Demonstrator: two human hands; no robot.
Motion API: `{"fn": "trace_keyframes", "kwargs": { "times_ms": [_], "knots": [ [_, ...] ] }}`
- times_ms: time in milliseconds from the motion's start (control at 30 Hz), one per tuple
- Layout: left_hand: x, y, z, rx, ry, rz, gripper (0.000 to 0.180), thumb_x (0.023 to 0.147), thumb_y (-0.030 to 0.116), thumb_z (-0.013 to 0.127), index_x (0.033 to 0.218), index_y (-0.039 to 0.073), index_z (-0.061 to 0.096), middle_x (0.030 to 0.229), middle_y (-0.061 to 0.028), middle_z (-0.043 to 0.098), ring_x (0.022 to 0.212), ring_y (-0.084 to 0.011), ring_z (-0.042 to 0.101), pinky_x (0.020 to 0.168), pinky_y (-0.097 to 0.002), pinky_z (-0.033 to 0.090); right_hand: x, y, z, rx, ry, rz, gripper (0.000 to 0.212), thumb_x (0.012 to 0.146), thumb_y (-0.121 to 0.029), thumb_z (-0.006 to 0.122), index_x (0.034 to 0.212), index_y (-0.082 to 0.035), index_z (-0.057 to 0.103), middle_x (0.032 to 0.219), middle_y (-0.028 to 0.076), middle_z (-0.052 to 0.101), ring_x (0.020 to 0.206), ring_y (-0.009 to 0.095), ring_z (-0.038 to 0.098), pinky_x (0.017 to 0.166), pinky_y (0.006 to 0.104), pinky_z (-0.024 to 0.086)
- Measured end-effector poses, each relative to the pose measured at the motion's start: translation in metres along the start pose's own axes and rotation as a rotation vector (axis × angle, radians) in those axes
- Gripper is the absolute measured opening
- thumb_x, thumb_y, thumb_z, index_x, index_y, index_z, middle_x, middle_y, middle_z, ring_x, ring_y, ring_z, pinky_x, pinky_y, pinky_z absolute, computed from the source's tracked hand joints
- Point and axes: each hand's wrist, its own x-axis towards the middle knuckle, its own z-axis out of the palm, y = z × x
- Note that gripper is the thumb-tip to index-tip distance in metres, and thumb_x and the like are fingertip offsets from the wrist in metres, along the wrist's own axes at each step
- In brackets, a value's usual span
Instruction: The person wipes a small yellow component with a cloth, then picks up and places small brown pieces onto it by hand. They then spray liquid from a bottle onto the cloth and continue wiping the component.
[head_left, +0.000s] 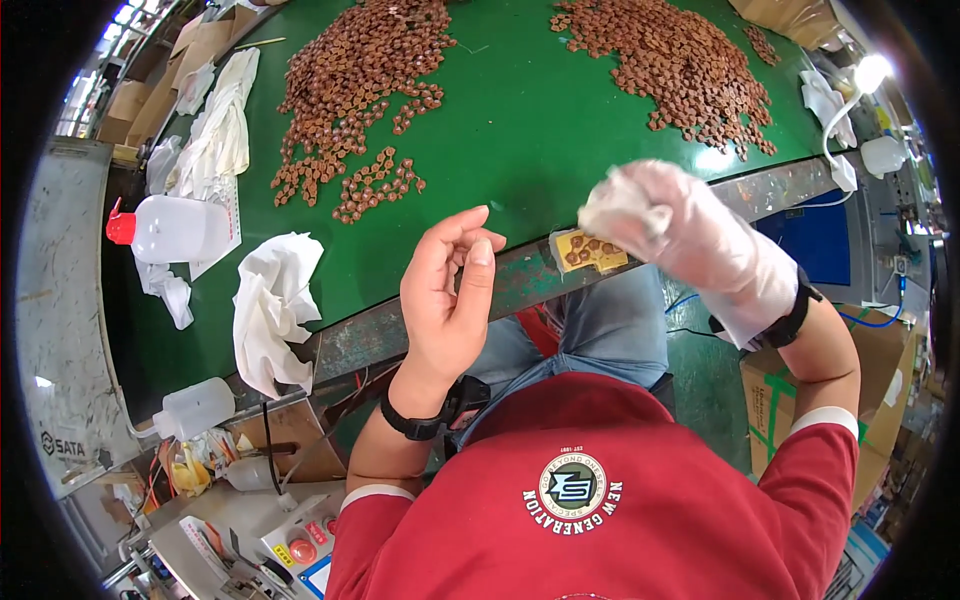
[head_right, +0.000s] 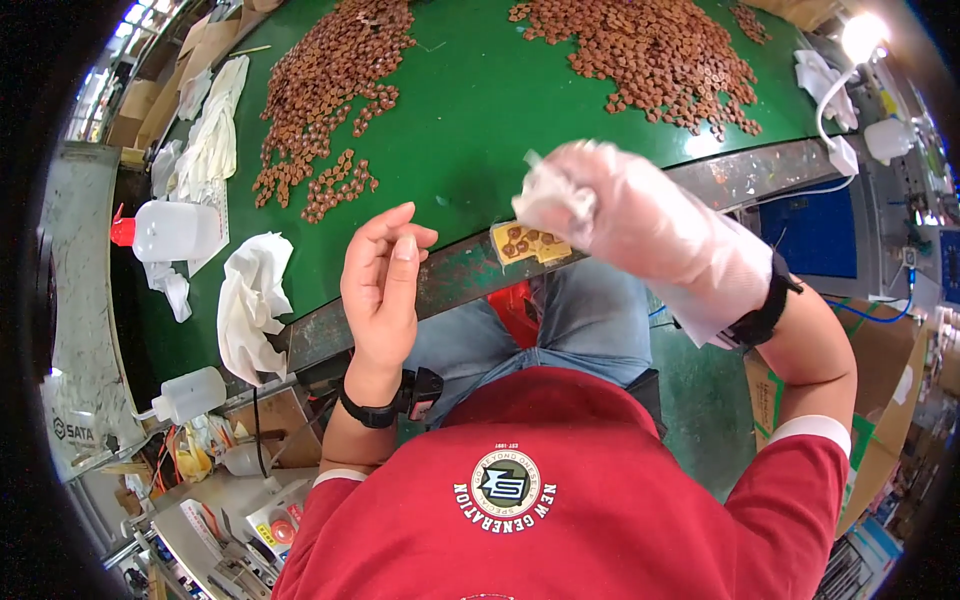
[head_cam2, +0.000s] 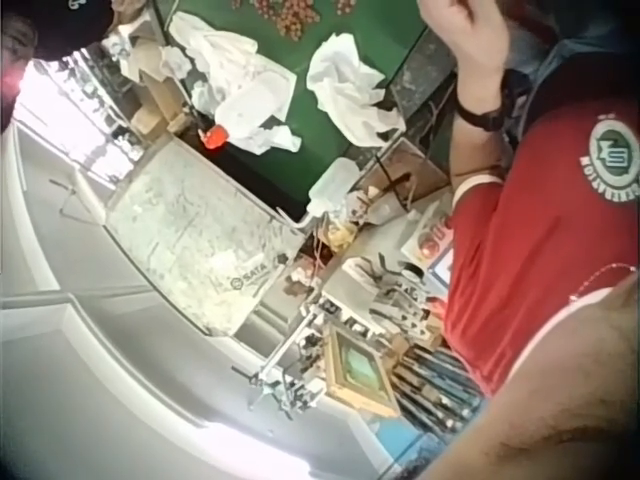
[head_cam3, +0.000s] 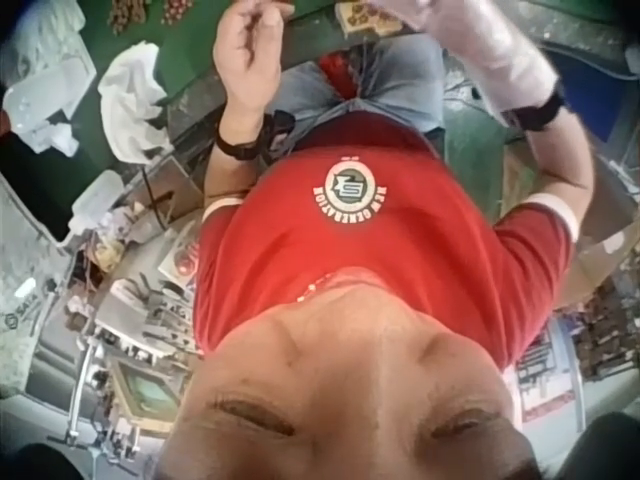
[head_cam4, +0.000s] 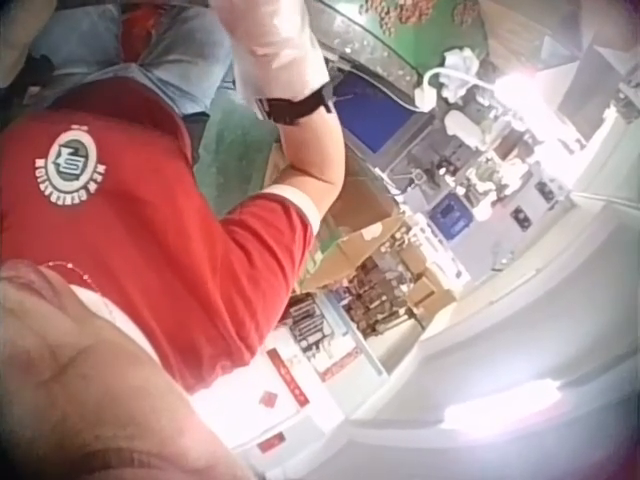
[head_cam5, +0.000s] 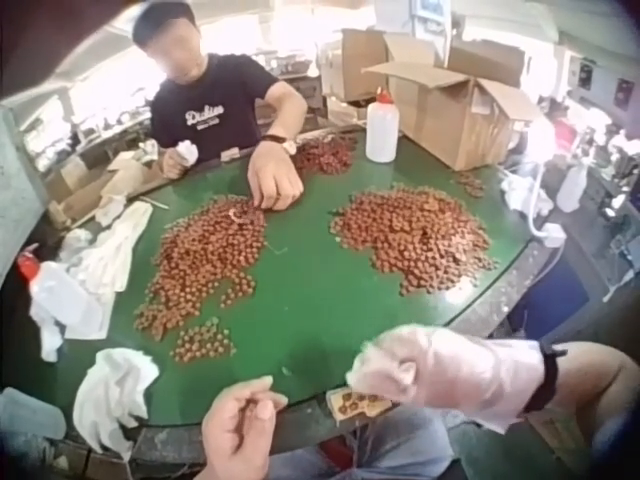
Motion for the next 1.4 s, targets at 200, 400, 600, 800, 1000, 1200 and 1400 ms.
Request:
{"fn": "trace_keyframes", "kwargs": {
  "times_ms": [200,400,600,800,1000,1200,1400],
  "knots": [
    [0.0,-0.001,0.0,0.012,-0.006,0.025,0.027,0.096,0.004,0.054,0.123,-0.001,0.053,0.097,-0.0085,0.063,0.079,-0.0061,0.053,0.071,-0.0212,0.044,0.004,-0.007,0.001,-0.502,-0.214,-0.148,0.021,0.086,-0.02,0.068,0.097,-0.003,0.061,0.087,0.01,0.066,0.075,0.028,0.065,0.064,0.0365,0.051],
    [0.002,0.0,0.003,0.05,-0.005,0.001,0.027,0.095,0.004,0.055,0.122,-0.001,0.054,0.096,-0.0086,0.063,0.082,-0.0084,0.057,0.072,-0.0224,0.046,0.02,-0.006,0.016,-0.609,-0.341,-0.565,0.023,0.079,-0.019,0.073,0.094,-0.006,0.061,0.082,0.008,0.066,0.067,0.027,0.063,0.059,0.0368,0.05],
    [0.001,-0.002,-0.001,0.036,-0.004,0.035,0.026,0.095,0.004,0.055,0.121,-0.001,0.054,0.096,-0.0083,0.063,0.084,-0.0101,0.059,0.073,-0.0231,0.047,0.003,0.001,0.0,-0.516,-0.202,-0.593,0.026,0.073,-0.017,0.075,0.092,-0.007,0.061,0.079,0.006,0.064,0.061,0.025,0.061,0.055,0.037,0.049],
    [0.003,-0.001,0.004,0.078,-0.021,0.023,0.026,0.096,0.004,0.054,0.121,-0.001,0.054,0.096,-0.0082,0.063,0.083,-0.0093,0.058,0.072,-0.0226,0.046,0.002,-0.012,0.029,-0.627,-0.239,-0.52,0.027,0.072,-0.018,0.076,0.09,-0.007,0.059,0.076,0.006,0.064,0.059,0.025,0.061,0.052,0.0365,0.048],
    [0.0,0.002,0.0,-0.02,0.031,-0.036,0.025,0.095,0.004,0.055,0.12,-0.002,0.055,0.094,-0.0081,0.063,0.081,-0.0089,0.058,0.072,-0.0227,0.047,0.004,0.006,0.03,-0.525,-0.131,-0.521,0.026,0.072,-0.02,0.075,0.088,-0.009,0.059,0.07,0.005,0.061,0.056,0.024,0.059,0.049,0.0368,0.047],
    [0.002,-0.003,0.002,0.061,-0.007,0.035,0.025,0.096,0.004,0.054,0.12,-0.001,0.055,0.095,-0.0081,0.063,0.08,-0.0078,0.056,0.071,-0.0222,0.046,-0.004,-0.011,0.032,-0.713,-0.019,-0.417,0.026,0.072,-0.022,0.074,0.089,-0.01,0.06,0.066,0.005,0.059,0.055,0.024,0.058,0.05,0.0365,0.047],
    [0.002,0.0,0.002,-0.019,0.027,-0.033,0.026,0.095,0.003,0.055,0.12,-0.001,0.055,0.094,-0.0082,0.064,0.08,-0.0082,0.057,0.072,-0.0229,0.046,-0.005,-0.015,0.04,-0.859,-0.125,-0.43,0.026,0.073,-0.021,0.075,0.09,-0.01,0.06,0.075,0.008,0.065,0.062,0.024,0.063,0.055,0.0363,0.051]
  ]
}}
